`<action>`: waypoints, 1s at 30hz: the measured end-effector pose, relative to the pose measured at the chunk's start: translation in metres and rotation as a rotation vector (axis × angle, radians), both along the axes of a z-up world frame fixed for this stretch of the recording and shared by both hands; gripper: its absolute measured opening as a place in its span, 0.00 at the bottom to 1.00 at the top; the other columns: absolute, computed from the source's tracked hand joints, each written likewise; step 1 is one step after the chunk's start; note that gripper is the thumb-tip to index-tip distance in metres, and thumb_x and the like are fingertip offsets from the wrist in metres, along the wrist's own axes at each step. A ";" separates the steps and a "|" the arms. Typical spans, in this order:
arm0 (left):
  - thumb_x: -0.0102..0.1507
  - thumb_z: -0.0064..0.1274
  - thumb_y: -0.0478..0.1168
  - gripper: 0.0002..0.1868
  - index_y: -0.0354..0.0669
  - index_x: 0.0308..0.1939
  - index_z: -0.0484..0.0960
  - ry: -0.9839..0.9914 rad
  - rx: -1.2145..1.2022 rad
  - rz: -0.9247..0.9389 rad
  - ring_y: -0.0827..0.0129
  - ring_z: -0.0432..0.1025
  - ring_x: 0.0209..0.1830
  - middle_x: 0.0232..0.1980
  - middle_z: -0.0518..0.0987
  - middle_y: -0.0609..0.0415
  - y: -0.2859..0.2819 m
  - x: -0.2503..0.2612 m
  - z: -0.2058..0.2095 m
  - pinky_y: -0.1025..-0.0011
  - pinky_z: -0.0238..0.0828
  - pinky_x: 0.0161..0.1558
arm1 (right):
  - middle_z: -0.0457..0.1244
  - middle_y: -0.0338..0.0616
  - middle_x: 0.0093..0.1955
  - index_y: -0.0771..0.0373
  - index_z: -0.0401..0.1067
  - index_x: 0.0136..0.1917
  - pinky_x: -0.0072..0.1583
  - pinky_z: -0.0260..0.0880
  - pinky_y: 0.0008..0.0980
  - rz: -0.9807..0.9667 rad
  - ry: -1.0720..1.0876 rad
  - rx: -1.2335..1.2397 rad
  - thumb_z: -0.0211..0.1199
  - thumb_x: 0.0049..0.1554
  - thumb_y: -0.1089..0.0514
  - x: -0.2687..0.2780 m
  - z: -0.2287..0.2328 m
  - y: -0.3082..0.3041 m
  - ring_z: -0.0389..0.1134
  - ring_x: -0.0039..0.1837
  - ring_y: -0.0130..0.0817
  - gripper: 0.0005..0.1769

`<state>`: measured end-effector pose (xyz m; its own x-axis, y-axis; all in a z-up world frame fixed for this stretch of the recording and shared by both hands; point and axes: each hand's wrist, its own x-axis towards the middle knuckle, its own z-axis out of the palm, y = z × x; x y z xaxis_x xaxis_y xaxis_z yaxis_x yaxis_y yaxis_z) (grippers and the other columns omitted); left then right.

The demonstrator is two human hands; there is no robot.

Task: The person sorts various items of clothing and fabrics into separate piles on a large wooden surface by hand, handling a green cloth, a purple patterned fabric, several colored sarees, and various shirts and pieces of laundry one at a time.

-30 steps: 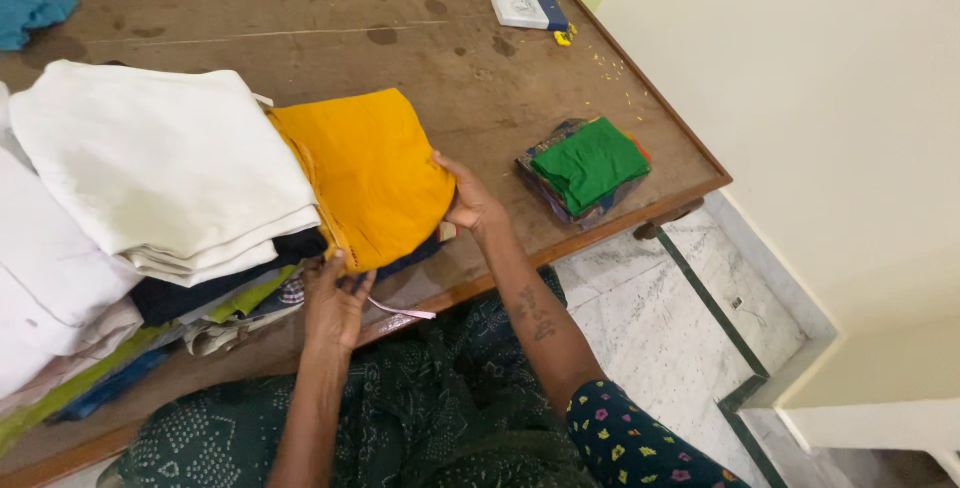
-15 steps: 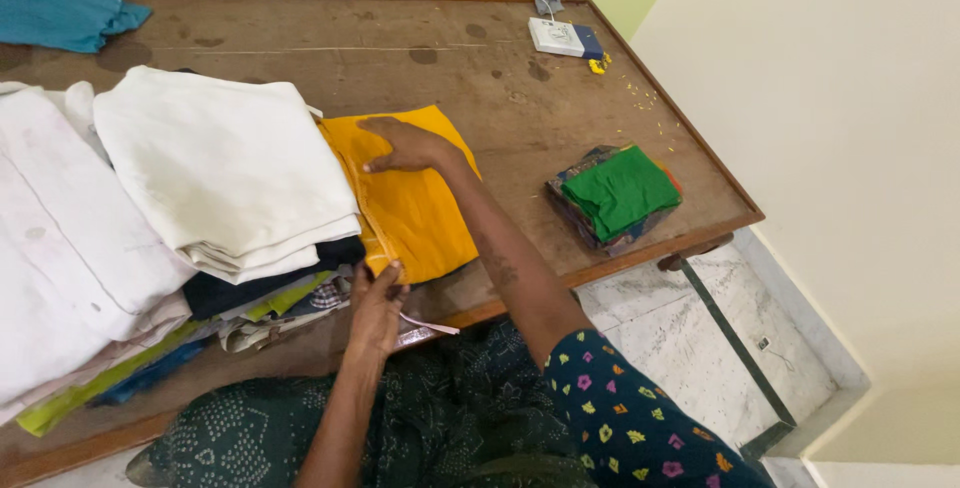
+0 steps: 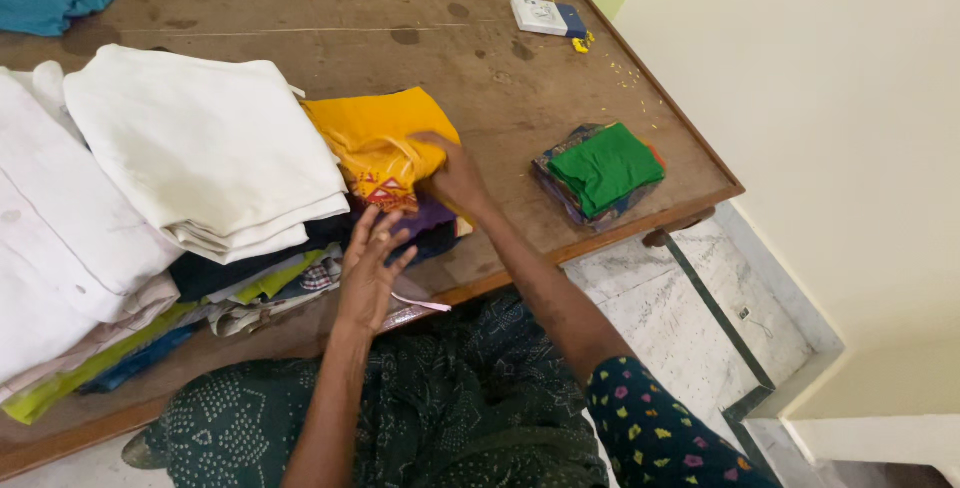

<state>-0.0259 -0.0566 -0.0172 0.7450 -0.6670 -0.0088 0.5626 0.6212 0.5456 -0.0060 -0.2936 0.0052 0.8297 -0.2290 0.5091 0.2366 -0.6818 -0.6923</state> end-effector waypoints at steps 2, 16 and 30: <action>0.67 0.49 0.41 0.22 0.50 0.66 0.72 -0.010 0.315 0.024 0.74 0.73 0.50 0.59 0.79 0.56 0.010 -0.003 -0.016 0.69 0.73 0.52 | 0.69 0.52 0.64 0.63 0.75 0.62 0.69 0.67 0.36 0.118 -0.082 -0.091 0.64 0.53 0.70 0.041 0.038 -0.031 0.70 0.67 0.45 0.23; 0.69 0.50 0.42 0.11 0.50 0.54 0.80 -0.071 0.432 -0.015 0.78 0.72 0.46 0.52 0.82 0.59 0.016 0.002 -0.038 0.75 0.71 0.46 | 0.73 0.50 0.50 0.60 0.77 0.57 0.52 0.74 0.43 -0.070 0.235 -0.473 0.64 0.59 0.52 0.151 0.227 -0.070 0.74 0.51 0.46 0.15; 0.70 0.48 0.41 0.10 0.50 0.55 0.78 -0.108 0.467 -0.047 0.78 0.71 0.47 0.53 0.81 0.58 0.022 -0.001 -0.043 0.74 0.70 0.49 | 0.73 0.45 0.52 0.67 0.79 0.59 0.54 0.77 0.37 -0.236 0.561 0.143 0.70 0.55 0.61 -0.039 0.238 -0.249 0.75 0.50 0.34 0.19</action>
<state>-0.0273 -0.0345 -0.0603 0.7273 -0.6432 -0.2396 0.5090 0.2712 0.8169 -0.0450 -0.5429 0.2429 0.8807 -0.4721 -0.0389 -0.3349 -0.5624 -0.7560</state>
